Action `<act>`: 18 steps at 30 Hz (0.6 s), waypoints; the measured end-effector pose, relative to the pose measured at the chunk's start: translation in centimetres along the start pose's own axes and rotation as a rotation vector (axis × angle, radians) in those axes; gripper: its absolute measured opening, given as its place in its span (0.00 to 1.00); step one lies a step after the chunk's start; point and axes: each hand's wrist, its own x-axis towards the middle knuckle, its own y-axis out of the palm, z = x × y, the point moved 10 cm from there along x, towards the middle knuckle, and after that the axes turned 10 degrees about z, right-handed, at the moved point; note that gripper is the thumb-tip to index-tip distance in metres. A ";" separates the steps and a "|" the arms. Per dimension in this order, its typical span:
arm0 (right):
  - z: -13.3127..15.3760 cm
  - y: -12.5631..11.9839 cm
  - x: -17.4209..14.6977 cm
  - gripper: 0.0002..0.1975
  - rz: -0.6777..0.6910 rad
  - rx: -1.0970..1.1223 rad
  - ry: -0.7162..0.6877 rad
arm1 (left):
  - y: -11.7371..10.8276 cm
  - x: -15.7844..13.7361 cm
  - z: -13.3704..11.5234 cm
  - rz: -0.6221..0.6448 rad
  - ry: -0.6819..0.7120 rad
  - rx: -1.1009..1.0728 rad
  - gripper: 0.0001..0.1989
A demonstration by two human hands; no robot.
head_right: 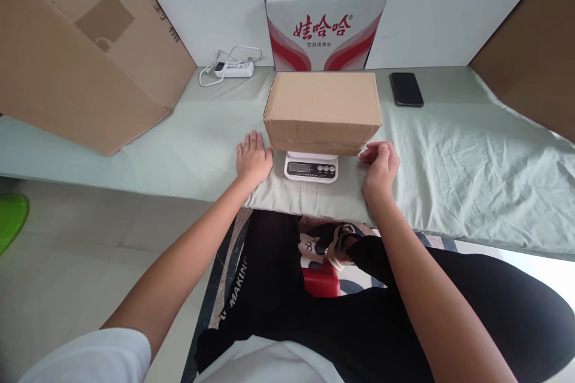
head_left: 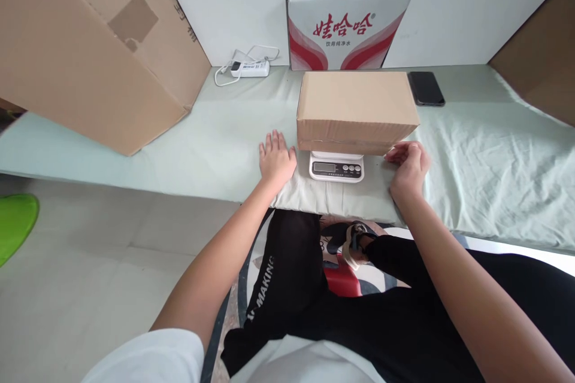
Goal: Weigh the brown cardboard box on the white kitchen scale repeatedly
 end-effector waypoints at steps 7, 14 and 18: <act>0.3 0.0 0.0 0.17 -0.005 0.012 -0.009 | -0.2 0.0 -0.3 0.015 -0.004 0.010 0.37; 0.5 0.2 -0.1 0.16 -0.001 0.044 0.016 | -0.4 -0.6 -1.3 0.105 -0.098 0.284 0.38; 0.6 0.2 -0.2 0.15 -0.004 0.060 0.008 | -0.4 -0.6 -1.4 0.111 -0.100 0.323 0.38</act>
